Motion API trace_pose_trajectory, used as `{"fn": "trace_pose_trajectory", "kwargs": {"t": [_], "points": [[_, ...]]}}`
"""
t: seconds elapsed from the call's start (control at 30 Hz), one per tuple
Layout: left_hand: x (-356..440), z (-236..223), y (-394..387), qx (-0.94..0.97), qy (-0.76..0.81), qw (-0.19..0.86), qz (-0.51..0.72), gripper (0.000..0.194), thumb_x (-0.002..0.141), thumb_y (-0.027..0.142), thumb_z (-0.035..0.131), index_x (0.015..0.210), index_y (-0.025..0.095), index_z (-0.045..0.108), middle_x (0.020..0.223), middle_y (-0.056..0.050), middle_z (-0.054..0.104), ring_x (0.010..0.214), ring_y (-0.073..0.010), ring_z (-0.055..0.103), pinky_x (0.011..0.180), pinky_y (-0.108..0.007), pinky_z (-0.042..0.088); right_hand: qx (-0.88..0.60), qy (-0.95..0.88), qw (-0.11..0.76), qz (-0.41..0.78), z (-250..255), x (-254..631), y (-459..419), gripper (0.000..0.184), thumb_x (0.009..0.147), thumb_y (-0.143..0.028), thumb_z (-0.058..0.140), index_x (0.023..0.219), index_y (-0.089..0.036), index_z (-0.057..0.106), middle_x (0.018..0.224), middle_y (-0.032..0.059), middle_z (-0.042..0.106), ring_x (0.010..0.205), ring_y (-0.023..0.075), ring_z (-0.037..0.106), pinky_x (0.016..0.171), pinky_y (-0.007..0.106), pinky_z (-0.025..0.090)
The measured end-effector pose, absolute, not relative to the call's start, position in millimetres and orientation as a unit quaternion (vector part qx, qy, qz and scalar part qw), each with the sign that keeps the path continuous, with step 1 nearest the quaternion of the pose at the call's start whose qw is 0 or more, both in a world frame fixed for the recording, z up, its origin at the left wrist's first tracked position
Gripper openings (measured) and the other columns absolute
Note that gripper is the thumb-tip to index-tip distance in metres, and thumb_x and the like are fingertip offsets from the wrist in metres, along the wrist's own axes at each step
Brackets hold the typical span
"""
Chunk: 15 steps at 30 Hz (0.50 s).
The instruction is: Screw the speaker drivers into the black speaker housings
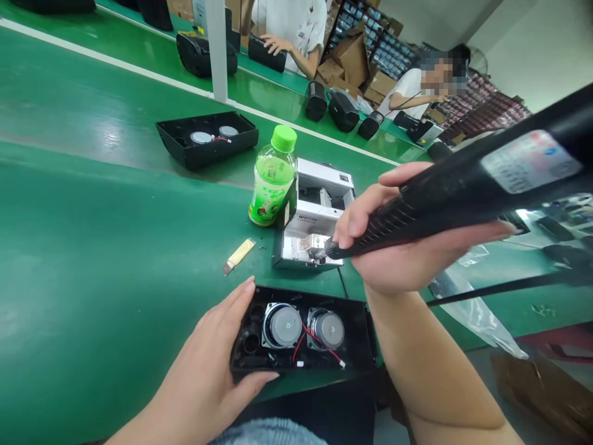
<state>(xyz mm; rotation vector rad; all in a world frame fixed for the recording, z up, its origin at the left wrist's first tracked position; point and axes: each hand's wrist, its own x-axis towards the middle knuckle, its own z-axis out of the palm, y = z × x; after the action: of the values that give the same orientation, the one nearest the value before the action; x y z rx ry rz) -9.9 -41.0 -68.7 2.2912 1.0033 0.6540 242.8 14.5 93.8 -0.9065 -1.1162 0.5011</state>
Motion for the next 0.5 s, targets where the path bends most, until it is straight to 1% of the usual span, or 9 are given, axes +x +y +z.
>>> {"fn": "trace_pose_trajectory", "kwargs": {"t": [0.07, 0.13, 0.23, 0.33, 0.37, 0.43, 0.5], "points": [[-10.1, -68.4, -40.9, 0.853, 0.371, 0.276, 0.243, 0.103, 0.102, 0.054, 0.072, 0.182, 0.032, 0.011, 0.183, -0.011, 0.041, 0.163, -0.0374, 0.05, 0.125, -0.059, 0.056, -0.399, -0.516, 0.726, 0.218, 82.1, 245.4, 21.8, 0.073, 0.089, -0.098, 0.05, 0.102, -0.031, 0.076, 0.05, -0.0048, 0.056, 0.035, 0.0179, 0.048, 0.031, 0.034, 0.035], [-10.5, -69.1, -40.2, 0.855, 0.366, 0.273, 0.246, 0.105, 0.1, 0.054, 0.074, 0.182, 0.032, 0.011, 0.183, -0.012, 0.042, 0.162, -0.0386, 0.051, 0.124, -0.06, 0.057, -0.384, -0.524, 0.737, 0.187, 75.3, 248.8, 27.5, 0.078, 0.092, -0.097, 0.045, 0.111, -0.028, 0.077, 0.048, -0.0054, 0.054, 0.032, 0.0167, 0.044, 0.029, 0.033, 0.031], [-10.4, -70.5, -39.0, 0.856, 0.365, 0.269, 0.248, 0.108, 0.099, 0.053, 0.076, 0.182, 0.033, 0.01, 0.182, -0.013, 0.043, 0.161, -0.04, 0.052, 0.122, -0.061, 0.058, -0.39, -0.521, 0.731, 0.207, 72.7, 252.6, 28.6, 0.08, 0.092, -0.095, 0.049, 0.117, -0.025, 0.076, 0.05, -0.0051, 0.056, 0.032, 0.0171, 0.046, 0.03, 0.033, 0.034], [-8.9, -70.0, -39.1, 0.852, 0.365, 0.277, 0.251, 0.11, 0.097, 0.05, 0.078, 0.182, 0.034, 0.01, 0.182, -0.014, 0.043, 0.162, -0.0409, 0.051, 0.124, -0.063, 0.057, -0.395, -0.494, 0.74, 0.23, 77.4, 250.5, 14.8, 0.082, 0.089, -0.097, 0.052, 0.118, -0.025, 0.077, 0.05, -0.0059, 0.056, 0.031, 0.0163, 0.045, 0.03, 0.031, 0.033], [-8.2, -69.3, -39.4, 0.85, 0.365, 0.283, 0.252, 0.111, 0.097, 0.049, 0.079, 0.182, 0.034, 0.009, 0.182, -0.015, 0.042, 0.162, -0.0415, 0.051, 0.125, -0.063, 0.056, -0.397, -0.482, 0.743, 0.241, 80.7, 248.3, 6.5, 0.08, 0.088, -0.097, 0.055, 0.117, -0.026, 0.078, 0.051, -0.0057, 0.057, 0.032, 0.0162, 0.046, 0.03, 0.031, 0.033], [-6.5, -67.7, -40.0, 0.846, 0.367, 0.295, 0.25, 0.116, 0.094, 0.046, 0.083, 0.182, 0.035, 0.008, 0.182, -0.016, 0.042, 0.162, -0.0432, 0.05, 0.125, -0.065, 0.054, -0.397, -0.468, 0.739, 0.279, 89.4, 242.1, -14.1, 0.069, 0.089, -0.091, 0.062, 0.115, -0.029, 0.079, 0.054, -0.0044, 0.063, 0.036, 0.0171, 0.051, 0.034, 0.032, 0.04], [-4.9, -66.1, -40.0, 0.843, 0.368, 0.307, 0.245, 0.122, 0.091, 0.043, 0.087, 0.182, 0.036, 0.005, 0.182, -0.017, 0.041, 0.161, -0.0448, 0.051, 0.124, -0.067, 0.054, -0.392, -0.478, 0.72, 0.317, 97.8, 233.9, -35.8, 0.055, 0.095, -0.081, 0.066, 0.118, -0.033, 0.08, 0.06, -0.0026, 0.069, 0.042, 0.0191, 0.057, 0.043, 0.035, 0.05]]}}
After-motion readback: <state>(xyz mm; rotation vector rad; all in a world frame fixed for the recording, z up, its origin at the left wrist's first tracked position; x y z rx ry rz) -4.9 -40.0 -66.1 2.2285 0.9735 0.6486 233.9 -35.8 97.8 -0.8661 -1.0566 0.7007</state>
